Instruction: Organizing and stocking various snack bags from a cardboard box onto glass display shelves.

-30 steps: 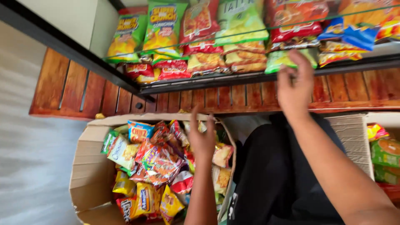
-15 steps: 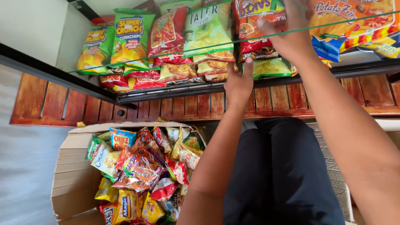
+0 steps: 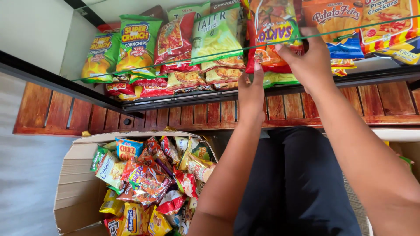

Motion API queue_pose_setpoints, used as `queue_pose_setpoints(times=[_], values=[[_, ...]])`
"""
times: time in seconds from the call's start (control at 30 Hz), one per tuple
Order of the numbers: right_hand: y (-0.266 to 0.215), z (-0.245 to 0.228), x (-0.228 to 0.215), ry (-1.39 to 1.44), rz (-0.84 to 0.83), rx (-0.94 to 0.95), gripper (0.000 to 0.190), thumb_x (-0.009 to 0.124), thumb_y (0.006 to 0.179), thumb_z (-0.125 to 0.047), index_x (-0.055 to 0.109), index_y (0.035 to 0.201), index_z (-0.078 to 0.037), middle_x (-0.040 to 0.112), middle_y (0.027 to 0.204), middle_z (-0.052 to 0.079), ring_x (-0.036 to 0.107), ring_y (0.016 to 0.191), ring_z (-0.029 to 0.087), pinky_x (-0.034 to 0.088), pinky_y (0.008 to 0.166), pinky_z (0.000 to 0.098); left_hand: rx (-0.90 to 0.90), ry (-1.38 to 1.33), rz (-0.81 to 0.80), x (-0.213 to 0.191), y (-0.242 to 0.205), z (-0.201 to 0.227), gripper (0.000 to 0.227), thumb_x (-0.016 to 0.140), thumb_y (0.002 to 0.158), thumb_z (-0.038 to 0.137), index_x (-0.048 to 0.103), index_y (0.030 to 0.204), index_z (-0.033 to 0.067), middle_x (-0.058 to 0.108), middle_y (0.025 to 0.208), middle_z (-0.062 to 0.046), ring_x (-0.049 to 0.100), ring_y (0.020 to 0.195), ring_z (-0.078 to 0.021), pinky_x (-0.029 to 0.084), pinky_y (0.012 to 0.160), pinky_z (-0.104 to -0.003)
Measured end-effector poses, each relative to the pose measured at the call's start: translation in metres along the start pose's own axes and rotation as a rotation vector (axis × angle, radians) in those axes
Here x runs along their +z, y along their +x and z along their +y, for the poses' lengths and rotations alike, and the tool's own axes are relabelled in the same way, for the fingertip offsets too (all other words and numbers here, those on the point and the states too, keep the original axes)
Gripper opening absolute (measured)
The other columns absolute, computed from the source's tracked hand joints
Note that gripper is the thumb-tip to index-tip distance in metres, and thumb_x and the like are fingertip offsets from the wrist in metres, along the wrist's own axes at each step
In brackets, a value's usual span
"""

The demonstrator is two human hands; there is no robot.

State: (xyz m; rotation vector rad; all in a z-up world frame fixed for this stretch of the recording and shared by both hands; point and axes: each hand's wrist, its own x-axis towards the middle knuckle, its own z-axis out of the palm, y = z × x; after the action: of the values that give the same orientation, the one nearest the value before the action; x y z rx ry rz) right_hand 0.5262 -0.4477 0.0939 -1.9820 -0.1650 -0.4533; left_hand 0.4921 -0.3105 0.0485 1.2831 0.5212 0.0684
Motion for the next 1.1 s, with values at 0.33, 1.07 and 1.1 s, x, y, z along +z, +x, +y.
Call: queue_pose_setpoints(times=[0.33, 1.07, 1.1], values=[[-0.049, 0.024, 0.001, 0.271, -0.006, 0.146, 0.044, 0.083, 0.099, -0.013, 0.052, 0.128, 0.0, 0.065, 0.119, 0.008, 0.063, 0.108, 0.014, 0.053, 0.094, 0.0295, 0.059, -0.261, 0.093, -0.015, 0.023, -0.057, 0.039, 0.069, 0.098, 0.028, 0.056, 0.126, 0.0038, 0.068, 0.118, -0.011, 0.059, 0.107, -0.0169, 0.043, 0.098, -0.036], [-0.267, -0.065, 0.21, 0.146, -0.827, -0.197, 0.053, 0.078, 0.088, -0.016, 0.053, 0.134, -0.006, 0.062, 0.137, 0.017, 0.06, 0.13, 0.03, 0.05, 0.106, 0.0432, 0.184, 0.537, 0.454, -0.427, -0.206, -0.067, 0.073, 0.061, 0.091, 0.006, 0.039, 0.159, 0.0209, 0.053, 0.141, -0.022, 0.054, 0.126, -0.0353, 0.047, 0.102, -0.046], [-0.265, -0.063, 0.222, -0.007, -0.791, -0.399, 0.064, 0.078, 0.085, -0.016, 0.051, 0.142, -0.008, 0.054, 0.153, 0.02, 0.05, 0.14, 0.036, 0.047, 0.111, 0.05, 0.31, 0.884, 0.536, -0.431, -0.199, -0.076, 0.073, 0.071, 0.097, 0.017, 0.036, 0.161, 0.0229, 0.044, 0.151, -0.024, 0.045, 0.14, -0.0392, 0.042, 0.117, -0.051]])
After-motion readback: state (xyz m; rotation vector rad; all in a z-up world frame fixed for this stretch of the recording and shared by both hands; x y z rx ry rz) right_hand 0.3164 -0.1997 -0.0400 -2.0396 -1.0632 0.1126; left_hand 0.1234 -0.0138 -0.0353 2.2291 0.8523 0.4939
